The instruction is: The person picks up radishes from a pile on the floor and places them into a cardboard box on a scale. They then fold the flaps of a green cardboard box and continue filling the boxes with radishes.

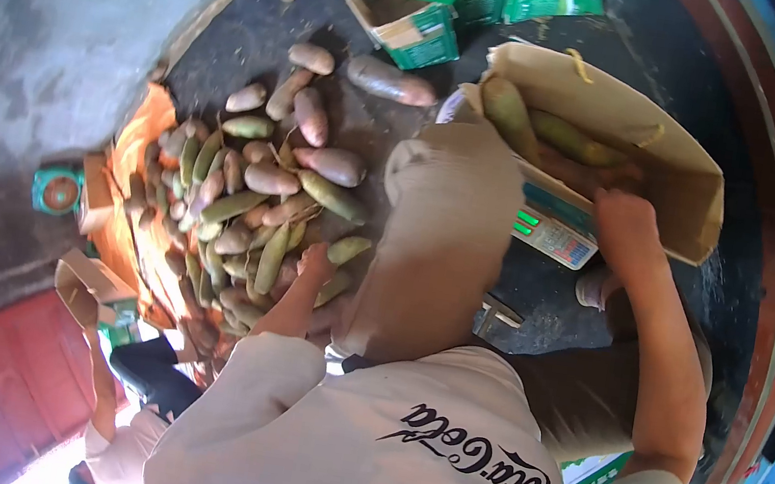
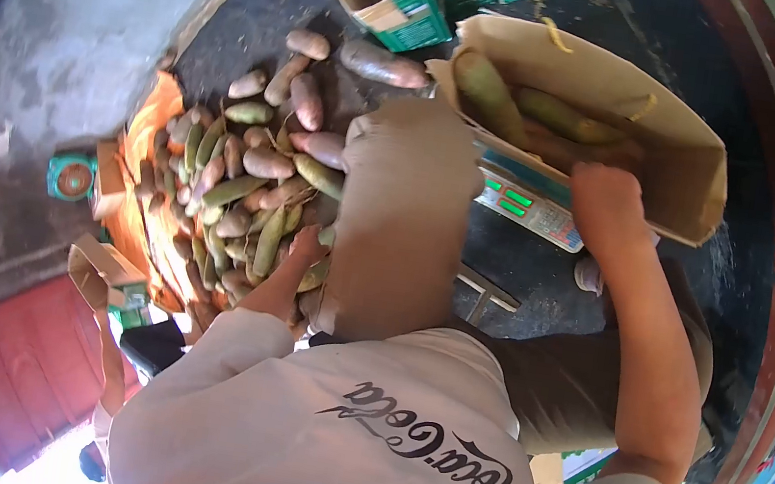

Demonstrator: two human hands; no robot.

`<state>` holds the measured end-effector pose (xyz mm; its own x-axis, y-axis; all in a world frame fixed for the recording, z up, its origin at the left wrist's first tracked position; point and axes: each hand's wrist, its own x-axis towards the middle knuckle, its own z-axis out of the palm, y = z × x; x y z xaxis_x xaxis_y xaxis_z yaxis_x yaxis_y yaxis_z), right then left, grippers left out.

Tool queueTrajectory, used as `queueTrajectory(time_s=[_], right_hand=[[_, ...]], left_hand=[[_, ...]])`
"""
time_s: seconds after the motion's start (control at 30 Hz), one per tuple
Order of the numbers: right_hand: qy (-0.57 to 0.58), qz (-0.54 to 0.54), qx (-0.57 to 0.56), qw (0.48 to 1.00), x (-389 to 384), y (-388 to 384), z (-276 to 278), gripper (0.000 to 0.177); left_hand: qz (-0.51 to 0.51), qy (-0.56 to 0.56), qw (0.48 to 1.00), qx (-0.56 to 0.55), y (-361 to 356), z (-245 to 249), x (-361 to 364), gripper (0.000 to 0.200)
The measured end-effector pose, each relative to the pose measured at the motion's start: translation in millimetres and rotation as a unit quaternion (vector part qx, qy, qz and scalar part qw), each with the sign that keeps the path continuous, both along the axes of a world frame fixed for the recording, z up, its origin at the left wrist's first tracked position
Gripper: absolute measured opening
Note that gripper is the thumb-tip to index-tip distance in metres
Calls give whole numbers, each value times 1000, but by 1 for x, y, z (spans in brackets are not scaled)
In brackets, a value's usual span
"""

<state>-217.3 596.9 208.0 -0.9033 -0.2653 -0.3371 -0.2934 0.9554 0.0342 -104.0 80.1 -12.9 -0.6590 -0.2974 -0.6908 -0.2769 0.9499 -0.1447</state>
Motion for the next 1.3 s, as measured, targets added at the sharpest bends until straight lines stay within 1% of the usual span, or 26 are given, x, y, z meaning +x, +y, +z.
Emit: queueTrajectory(time_s=[0.1,0.2,0.27,0.37,0.4,0.43,0.47,0.5,0.57,0.6,0.7,0.77,0.87,0.93,0.97,1.07,1.2,1.23,1.3], right_hand=[[16,9,7,1000,-1,0,-2,10],[15,10,-3,1000,-1,0,-4,9],[25,10,-16,1000,-1,0,-3,9],[-34,-18,4,999,-1,4,-8,12],[-35,-20,-3,999,0,3,-6,12],[-35,-22,-10,999,-1,2,-4,13],[-34,-24,-18,999,-1,1,-2,14],[-25,-16,-10,1000,-1,-1,-1,13],[-6,-1,6,1000,-1,-3,2,12],[-6,-4,0,1000,0,-4,3,12],[-5,-12,-11,1000,-1,-6,6,14],[-7,-14,-8,1000,-2,-9,7,15],[-6,-21,-22,1000,-3,-10,9,17],[-12,-11,-14,1000,-4,-7,8,18],[-15,-7,-11,1000,-4,-6,8,19],[-15,-10,-8,1000,-3,-7,7,19],[-35,-28,-2,999,-2,-7,6,17],[-37,-30,6,999,-2,-9,6,16],[-22,-23,17,999,0,-7,2,15]], left_hand=[[56,-100,993,1,-1,-6,0,55],[6,-73,997,-8,1,-14,12,60],[-28,15,999,-7,8,-17,18,63],[-89,147,985,15,9,-33,13,69],[-110,191,975,25,9,-40,5,71],[1,189,981,45,14,-40,-8,71],[112,184,974,64,20,-41,-24,72],[221,177,956,83,24,-43,-41,73],[346,205,912,88,17,-75,-60,75],[406,216,884,90,20,-78,-71,76],[559,208,796,103,32,-90,-95,65],[621,217,739,146,33,-95,-97,62],[700,229,643,210,18,-122,-97,57],[745,233,573,251,26,-114,-105,54],[755,177,584,242,28,-110,-110,38],[758,154,581,253,26,-111,-107,43],[746,118,593,277,26,-115,-106,51],[739,99,588,314,29,-110,-105,48],[751,11,459,474,34,-87,-100,43]])
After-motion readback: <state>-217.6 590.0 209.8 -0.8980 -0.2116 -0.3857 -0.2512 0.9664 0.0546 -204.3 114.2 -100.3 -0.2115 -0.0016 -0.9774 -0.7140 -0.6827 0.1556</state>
